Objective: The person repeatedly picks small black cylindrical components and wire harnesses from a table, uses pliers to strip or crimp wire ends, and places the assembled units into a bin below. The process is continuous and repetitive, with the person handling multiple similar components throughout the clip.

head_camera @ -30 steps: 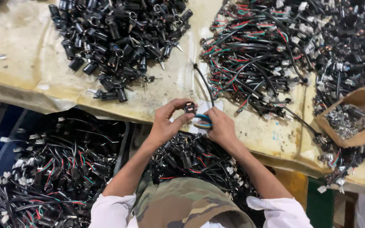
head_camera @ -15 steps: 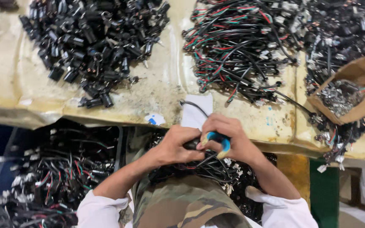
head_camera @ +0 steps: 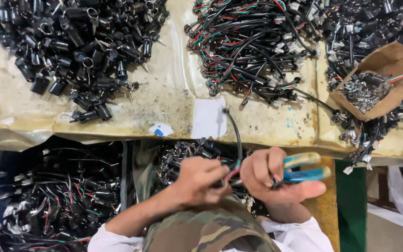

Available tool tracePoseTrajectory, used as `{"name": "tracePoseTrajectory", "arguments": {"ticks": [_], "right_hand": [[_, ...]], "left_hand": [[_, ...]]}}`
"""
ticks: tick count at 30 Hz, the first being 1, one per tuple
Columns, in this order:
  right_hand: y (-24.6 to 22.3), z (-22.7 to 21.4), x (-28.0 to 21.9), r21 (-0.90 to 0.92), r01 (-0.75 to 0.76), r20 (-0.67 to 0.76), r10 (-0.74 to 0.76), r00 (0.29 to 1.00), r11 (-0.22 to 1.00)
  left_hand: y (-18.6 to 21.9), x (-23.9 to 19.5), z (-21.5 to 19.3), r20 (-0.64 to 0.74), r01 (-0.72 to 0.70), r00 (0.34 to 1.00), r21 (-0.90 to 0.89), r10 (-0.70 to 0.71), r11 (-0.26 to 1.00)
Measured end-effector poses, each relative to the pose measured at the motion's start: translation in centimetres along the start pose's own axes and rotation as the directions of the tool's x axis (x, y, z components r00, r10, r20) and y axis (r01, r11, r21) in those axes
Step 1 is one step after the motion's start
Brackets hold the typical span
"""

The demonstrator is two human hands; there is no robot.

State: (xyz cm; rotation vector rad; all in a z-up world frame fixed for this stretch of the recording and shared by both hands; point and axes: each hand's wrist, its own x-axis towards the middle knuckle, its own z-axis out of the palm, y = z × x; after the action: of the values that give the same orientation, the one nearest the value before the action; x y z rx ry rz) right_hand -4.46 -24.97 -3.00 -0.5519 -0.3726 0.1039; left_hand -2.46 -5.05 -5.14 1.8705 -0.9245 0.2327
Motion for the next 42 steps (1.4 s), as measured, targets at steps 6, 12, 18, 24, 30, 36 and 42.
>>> {"name": "tracePoseTrajectory", "arguments": {"ticks": [6,12,18,24,30,36,42], "right_hand": [[1.9,-0.7,-1.7,0.152,-0.197,-0.104,0.214,0.971,0.969],[2.2,-0.4,-3.0,-0.180,-0.124,-0.057,0.116,0.992,0.976],[-1.4,-5.7,1.6,-0.611,-0.332,-0.596,-0.143,0.790,0.719],[-2.2,-12.6,4.2,-0.866,-0.398,-0.357,-0.183,0.916,-0.304],[-2.7,-7.7,2.5,-0.748,-0.093,0.028,-0.171,0.985,-0.657],[-3.8,-2.4,-12.0,-0.747,-0.658,-0.526,0.523,0.671,0.093],[5.4,-2.5,-22.8,-0.198,-0.919,-0.947,0.175,0.269,0.340]], "left_hand": [[1.0,-2.1,1.7,-0.018,0.090,0.996,-0.075,-0.091,0.993],[0.2,-1.8,2.0,0.105,0.110,0.989,-0.055,-0.104,0.992],[0.6,1.2,-6.4,0.308,0.076,0.952,-0.227,-0.002,0.971],[-0.3,0.2,-6.3,0.631,-0.058,0.775,0.018,0.034,0.998],[-1.5,0.4,-4.6,0.814,-0.223,0.575,0.060,0.081,0.973],[-5.3,4.2,6.2,0.897,-0.168,0.417,-0.082,0.146,0.982],[-9.1,4.5,16.2,0.956,-0.036,-0.062,0.283,-0.285,0.958]]}}
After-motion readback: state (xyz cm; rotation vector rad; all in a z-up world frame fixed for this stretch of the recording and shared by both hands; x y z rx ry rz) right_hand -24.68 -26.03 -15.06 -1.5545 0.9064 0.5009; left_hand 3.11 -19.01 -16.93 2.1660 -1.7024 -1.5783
